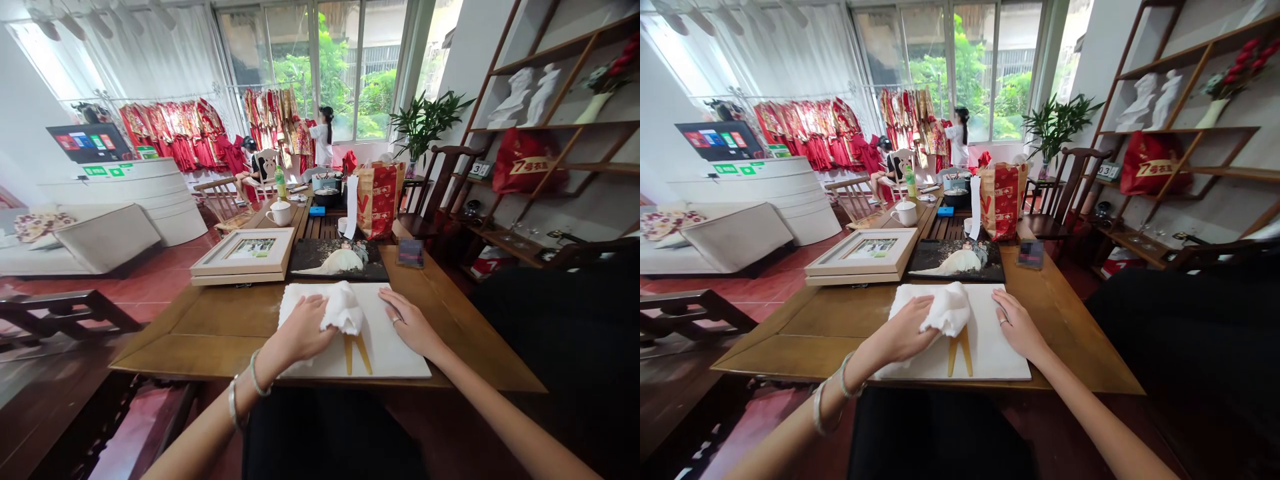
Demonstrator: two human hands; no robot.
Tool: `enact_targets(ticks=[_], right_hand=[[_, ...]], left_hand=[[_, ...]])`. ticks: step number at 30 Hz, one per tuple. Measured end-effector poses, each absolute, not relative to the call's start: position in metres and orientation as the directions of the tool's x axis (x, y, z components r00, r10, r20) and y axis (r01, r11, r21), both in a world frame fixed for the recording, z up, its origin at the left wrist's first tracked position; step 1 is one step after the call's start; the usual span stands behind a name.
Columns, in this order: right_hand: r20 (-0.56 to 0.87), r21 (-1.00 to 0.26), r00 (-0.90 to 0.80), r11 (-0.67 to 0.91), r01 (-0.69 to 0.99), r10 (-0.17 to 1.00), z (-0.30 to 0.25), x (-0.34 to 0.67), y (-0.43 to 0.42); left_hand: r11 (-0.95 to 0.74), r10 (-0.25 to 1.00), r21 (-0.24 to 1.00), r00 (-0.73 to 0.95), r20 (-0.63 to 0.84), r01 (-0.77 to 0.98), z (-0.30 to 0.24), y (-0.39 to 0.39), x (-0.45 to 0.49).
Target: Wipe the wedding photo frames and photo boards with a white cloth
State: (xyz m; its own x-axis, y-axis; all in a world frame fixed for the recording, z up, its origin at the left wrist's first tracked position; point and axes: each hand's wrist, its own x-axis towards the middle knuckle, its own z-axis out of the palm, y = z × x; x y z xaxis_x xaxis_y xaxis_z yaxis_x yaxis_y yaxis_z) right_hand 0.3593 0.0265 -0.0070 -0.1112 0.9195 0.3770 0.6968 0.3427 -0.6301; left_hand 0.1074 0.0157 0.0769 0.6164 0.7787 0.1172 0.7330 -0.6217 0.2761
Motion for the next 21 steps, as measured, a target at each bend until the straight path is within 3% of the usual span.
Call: enact_targets(ticks=[5, 10, 21], right_hand=[[0.377, -0.62, -0.119, 0.346, 0.704, 0.919, -0.008, 0.36, 0.026], [0.376, -0.614, -0.115, 0.341, 0.712, 0.919, -0.01, 0.358, 0.028], [0.384, -0.585, -0.137, 0.355, 0.729, 0.913, -0.015, 0.355, 0.034]], left_hand=[[-0.619, 0.768, 0.301, 0.639, 0.04, 0.725, 0.071, -0.04, 0.096], [-0.659, 0.738, 0.323, 0.667, 0.103, 0.679, 0.057, -0.028, 0.092], [-0.649, 0.761, 0.103, 0.644, 0.084, 0.753, 0.044, 0.043, 0.144]])
